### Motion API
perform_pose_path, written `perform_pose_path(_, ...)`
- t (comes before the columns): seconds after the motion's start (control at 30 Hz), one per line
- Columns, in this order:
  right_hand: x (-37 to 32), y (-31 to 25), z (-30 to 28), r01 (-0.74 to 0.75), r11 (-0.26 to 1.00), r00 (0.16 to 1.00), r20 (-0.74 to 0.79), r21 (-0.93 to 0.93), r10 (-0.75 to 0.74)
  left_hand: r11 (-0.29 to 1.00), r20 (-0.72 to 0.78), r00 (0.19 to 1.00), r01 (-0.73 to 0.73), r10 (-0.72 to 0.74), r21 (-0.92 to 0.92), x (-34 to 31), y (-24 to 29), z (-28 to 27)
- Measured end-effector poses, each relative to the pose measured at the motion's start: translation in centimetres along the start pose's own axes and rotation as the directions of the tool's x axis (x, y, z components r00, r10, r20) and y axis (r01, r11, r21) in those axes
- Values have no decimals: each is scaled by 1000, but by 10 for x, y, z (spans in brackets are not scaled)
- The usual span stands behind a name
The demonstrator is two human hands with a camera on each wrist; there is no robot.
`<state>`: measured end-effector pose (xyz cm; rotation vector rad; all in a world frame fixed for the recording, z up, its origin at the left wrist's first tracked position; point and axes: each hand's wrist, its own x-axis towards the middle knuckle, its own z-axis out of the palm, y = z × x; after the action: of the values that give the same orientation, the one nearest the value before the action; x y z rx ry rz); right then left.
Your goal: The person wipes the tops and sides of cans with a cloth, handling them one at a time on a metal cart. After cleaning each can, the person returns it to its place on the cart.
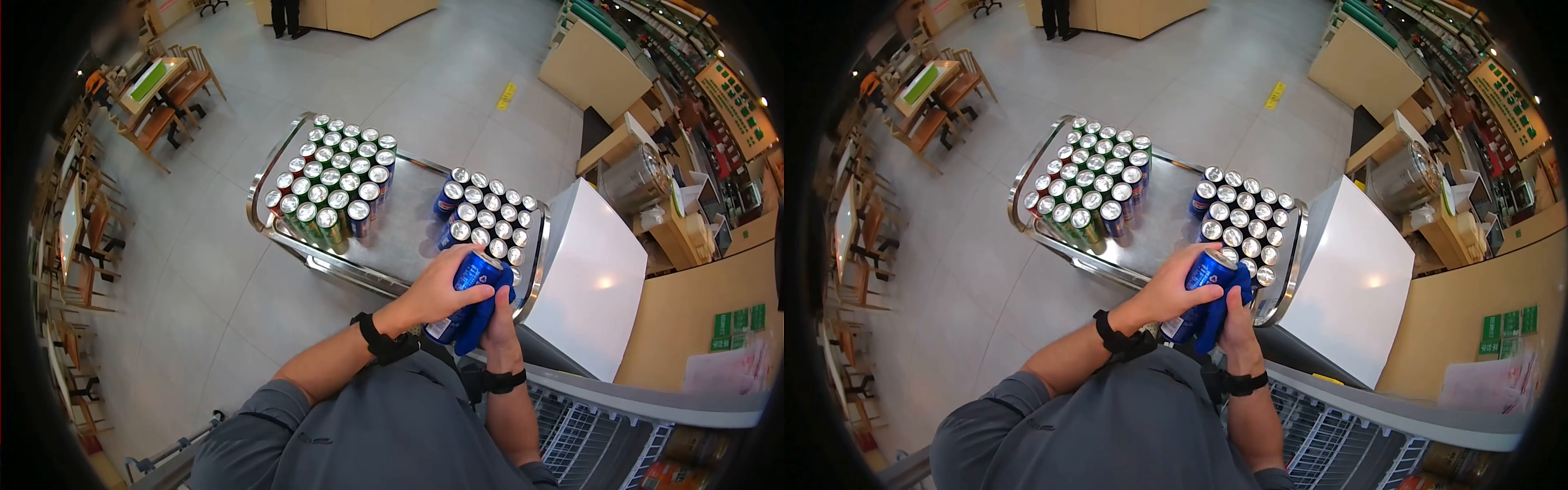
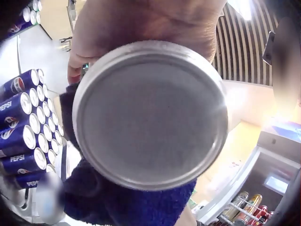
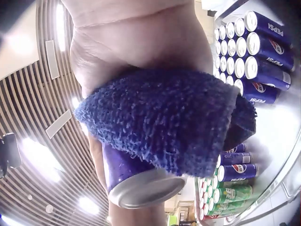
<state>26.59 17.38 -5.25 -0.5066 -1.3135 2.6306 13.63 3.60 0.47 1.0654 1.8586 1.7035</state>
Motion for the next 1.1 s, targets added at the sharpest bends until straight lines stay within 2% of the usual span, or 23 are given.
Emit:
perform_pose_path(0.13, 3, 7, -11, -154, 984, 987, -25, 86, 156, 999, 123, 992, 35, -40, 40, 7, -19, -10)
perform_pose_path(0.23, 3, 3, -5, -180, 975, 981, -98, -127, 168, 987, 131, 991, -2, -19, 158, 6, -25, -23)
perform_pose_path(0.33, 8, -7, 9, -156, 898, 985, 1, -412, 171, 975, 119, 985, 97, -123, 201, -2, -26, -45)
perform_pose_path(0.37, 9, -10, 17, -107, 902, 992, 19, -418, 126, 979, 43, 987, 148, -155, 143, -7, -27, -51)
perform_pose_path(0.47, 8, -13, 10, -245, 905, 970, -79, -347, 232, 849, -173, 982, 150, -70, 506, -27, -78, -73)
perform_pose_path(0.57, 4, -15, 1, -209, 928, 976, -122, -308, 179, 742, -371, 904, 397, -214, 540, -35, -115, -98)
perform_pose_path(0.67, 3, -21, -11, -201, 925, 975, -154, -324, 158, 567, -462, 880, 439, -113, 697, -40, -151, -116)
perform_pose_path(0.7, 2, -23, -15, -207, 920, 973, -167, -332, 159, 547, -495, 862, 469, -112, 693, -41, -165, -120)
perform_pose_path(0.8, -1, -29, -21, -184, 928, 975, -177, -324, 131, 407, -505, 863, 450, 33, 795, -44, -181, -129)
perform_pose_path(0.83, -1, -31, -22, -178, 929, 974, -193, -326, 119, 387, -524, 851, 495, -37, 778, -44, -185, -131)
perform_pose_path(1.1, -7, -36, -35, -199, 934, 956, -267, -295, 120, 320, -534, 845, 513, -24, 797, -36, -199, -130)
